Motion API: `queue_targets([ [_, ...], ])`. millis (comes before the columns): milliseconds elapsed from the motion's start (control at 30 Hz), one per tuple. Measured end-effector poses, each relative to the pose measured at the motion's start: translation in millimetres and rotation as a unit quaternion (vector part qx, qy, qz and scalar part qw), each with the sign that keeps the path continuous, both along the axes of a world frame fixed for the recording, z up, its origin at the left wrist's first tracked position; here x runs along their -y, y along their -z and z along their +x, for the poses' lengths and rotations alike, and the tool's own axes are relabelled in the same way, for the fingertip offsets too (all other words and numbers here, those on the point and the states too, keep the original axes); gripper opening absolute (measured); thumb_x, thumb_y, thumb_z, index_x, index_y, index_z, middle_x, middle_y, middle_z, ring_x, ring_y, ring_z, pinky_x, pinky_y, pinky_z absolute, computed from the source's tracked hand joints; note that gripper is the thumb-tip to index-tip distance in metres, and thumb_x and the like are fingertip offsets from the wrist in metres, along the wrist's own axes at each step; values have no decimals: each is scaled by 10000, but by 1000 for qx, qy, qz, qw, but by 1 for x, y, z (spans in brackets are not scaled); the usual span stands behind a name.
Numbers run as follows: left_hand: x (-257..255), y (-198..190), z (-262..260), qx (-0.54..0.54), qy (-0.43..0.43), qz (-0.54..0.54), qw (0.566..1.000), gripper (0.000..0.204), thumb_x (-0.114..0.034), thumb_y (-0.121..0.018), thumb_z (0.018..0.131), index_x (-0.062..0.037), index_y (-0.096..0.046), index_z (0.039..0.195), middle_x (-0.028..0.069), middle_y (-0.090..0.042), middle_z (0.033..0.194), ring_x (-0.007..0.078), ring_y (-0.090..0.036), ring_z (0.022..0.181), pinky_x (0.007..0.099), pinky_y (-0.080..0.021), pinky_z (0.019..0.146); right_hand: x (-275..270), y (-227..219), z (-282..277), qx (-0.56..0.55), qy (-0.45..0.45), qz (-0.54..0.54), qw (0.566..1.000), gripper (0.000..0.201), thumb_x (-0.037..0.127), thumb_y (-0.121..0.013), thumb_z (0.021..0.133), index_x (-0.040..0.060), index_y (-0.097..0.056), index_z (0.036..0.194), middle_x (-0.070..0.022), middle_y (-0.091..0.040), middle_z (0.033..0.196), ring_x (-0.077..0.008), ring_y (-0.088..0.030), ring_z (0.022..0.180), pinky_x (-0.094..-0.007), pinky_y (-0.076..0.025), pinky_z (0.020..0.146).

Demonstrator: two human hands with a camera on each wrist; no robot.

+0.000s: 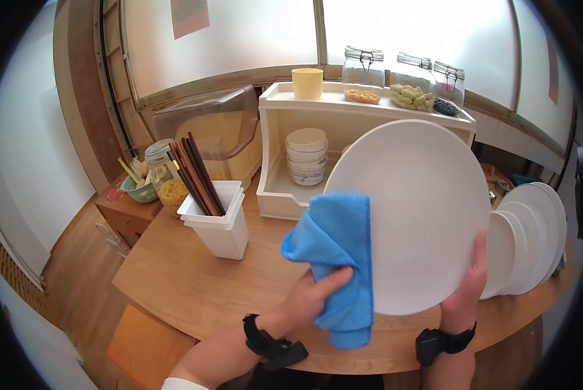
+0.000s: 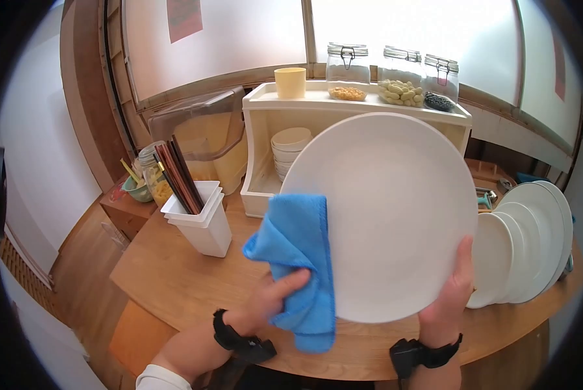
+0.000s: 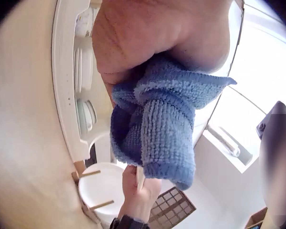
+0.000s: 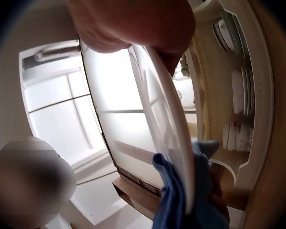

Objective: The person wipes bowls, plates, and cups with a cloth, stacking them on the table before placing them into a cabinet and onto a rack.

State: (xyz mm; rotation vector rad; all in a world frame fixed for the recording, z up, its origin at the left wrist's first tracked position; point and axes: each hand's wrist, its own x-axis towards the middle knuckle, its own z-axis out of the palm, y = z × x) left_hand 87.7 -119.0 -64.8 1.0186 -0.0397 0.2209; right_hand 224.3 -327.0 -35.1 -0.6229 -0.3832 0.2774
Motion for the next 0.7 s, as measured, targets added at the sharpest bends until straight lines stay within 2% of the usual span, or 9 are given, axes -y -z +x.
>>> queue_targets([
  [67,13,6,1,-28,28,-31,999,516,-203,-600,936,-6,-390,1364,81,-496,1304,185,-493,1187,352,-409,1027,-11,0,-10,2,100,13,995,496,357,-425,1009,15,-402,1369,-98,-542,1276,-225,-529,1159,-358,-421,989],
  [200,0,-3,-6,-23,-40,-49,998,512,-109,-615,892,-6,-404,1347,105,-541,1263,226,-552,1130,382,-459,986,-9,9,-11,31,77,-2,997,526,395,-433,1000,27,-393,1374,-92,-548,1268,-224,-523,1166,-357,-413,995],
  [267,-15,-8,-6,-9,-30,-78,996,510,-89,-599,876,-3,-408,1341,114,-556,1243,238,-570,1106,388,-474,972,2,-1,-7,56,-94,36,993,527,422,-437,989,34,-433,1347,-82,-575,1224,-223,-550,1121,-345,-440,959],
  [300,-23,-8,-6,10,-25,-110,994,510,-69,-584,860,1,-413,1335,123,-571,1223,250,-587,1082,395,-489,957,7,0,-3,55,-93,36,993,527,422,-437,989,34,-433,1347,-82,-575,1224,-223,-550,1121,-345,-440,959],
  [367,-45,-1,-6,9,21,-129,991,518,-69,-569,852,3,-409,1339,126,-576,1215,253,-591,1079,393,-492,956,15,0,4,75,-186,71,977,524,424,-445,979,13,-475,1302,-100,-603,1165,-219,-584,1049,-333,-471,897],
  [400,-51,0,-6,6,66,-147,987,526,-69,-553,845,6,-405,1344,130,-581,1208,256,-595,1077,391,-496,954,16,-1,3,76,-186,71,977,524,424,-445,979,13,-475,1302,-100,-603,1165,-219,-584,1049,-333,-471,897],
  [467,-51,-2,-8,-15,69,-136,988,548,-72,-542,835,6,-393,1356,142,-571,1224,261,-598,1076,387,-500,954,21,-5,-6,9,-31,-132,991,512,399,-451,975,-18,-494,1268,-128,-615,1120,-215,-602,989,-331,-487,851],
  [500,-50,-4,-8,-28,63,-110,992,552,-80,-546,843,4,-383,1364,145,-567,1228,262,-597,1081,388,-499,958,22,-16,-14,18,-39,-180,983,502,368,-459,972,-42,-482,1262,-147,-608,1120,-215,-599,982,-334,-486,847],
  [700,-44,-4,2,6,87,-140,986,556,-142,-566,891,-4,-349,1384,137,-537,1267,254,-574,1118,394,-490,967,2,-13,-17,4,-16,-75,997,481,346,-444,987,-39,-468,1273,-135,-581,1165,-207,-579,1028,-327,-475,868],
])
